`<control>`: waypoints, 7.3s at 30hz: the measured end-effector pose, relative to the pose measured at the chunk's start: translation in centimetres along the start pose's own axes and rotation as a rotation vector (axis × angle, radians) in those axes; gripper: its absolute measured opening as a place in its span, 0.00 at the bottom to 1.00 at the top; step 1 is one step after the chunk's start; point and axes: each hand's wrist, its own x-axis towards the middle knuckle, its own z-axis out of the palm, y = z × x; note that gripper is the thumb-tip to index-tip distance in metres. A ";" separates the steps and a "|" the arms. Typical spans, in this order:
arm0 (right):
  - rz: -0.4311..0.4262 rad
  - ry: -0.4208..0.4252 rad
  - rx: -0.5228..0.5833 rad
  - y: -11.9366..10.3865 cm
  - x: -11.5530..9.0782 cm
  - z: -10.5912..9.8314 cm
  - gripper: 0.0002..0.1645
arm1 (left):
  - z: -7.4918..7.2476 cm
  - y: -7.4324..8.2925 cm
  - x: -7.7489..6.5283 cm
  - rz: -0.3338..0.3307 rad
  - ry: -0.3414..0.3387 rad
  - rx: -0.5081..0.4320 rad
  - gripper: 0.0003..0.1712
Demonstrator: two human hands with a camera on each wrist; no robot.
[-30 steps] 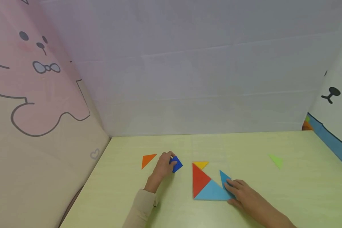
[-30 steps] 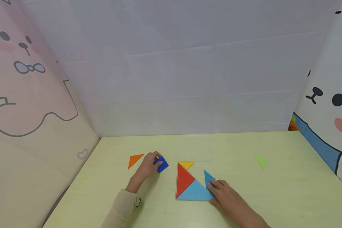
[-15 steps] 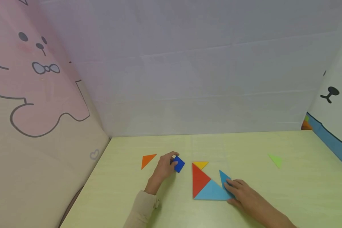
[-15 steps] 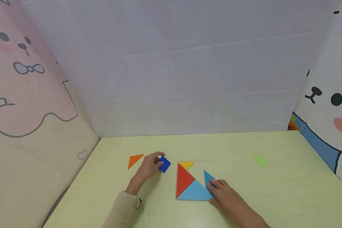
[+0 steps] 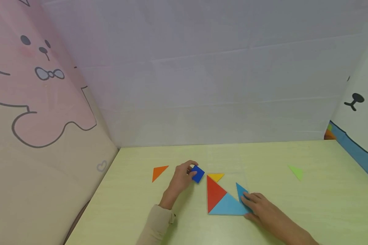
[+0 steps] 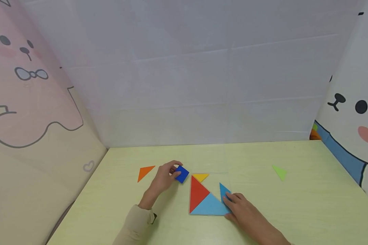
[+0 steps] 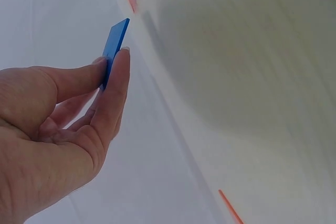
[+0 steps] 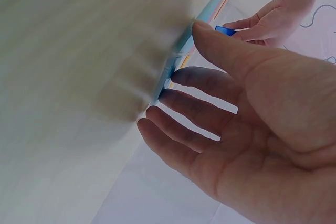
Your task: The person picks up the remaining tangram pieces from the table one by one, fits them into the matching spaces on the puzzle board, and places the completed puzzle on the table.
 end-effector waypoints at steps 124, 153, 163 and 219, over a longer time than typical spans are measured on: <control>-0.009 -0.015 0.014 0.0 -0.1 0.0 0.30 | 7.8 6.3 0.5 0.100 -0.207 0.394 0.24; 0.004 -0.019 0.015 -0.2 0.0 -0.1 0.31 | 6.5 5.7 -1.9 0.298 -0.123 0.460 0.19; 0.027 -0.034 0.023 -0.2 0.0 -0.1 0.31 | 5.7 6.0 -3.2 0.308 -0.119 0.449 0.13; -0.064 0.051 0.184 2.3 0.7 -1.6 0.18 | 4.9 6.1 -6.2 0.312 -0.429 0.597 0.28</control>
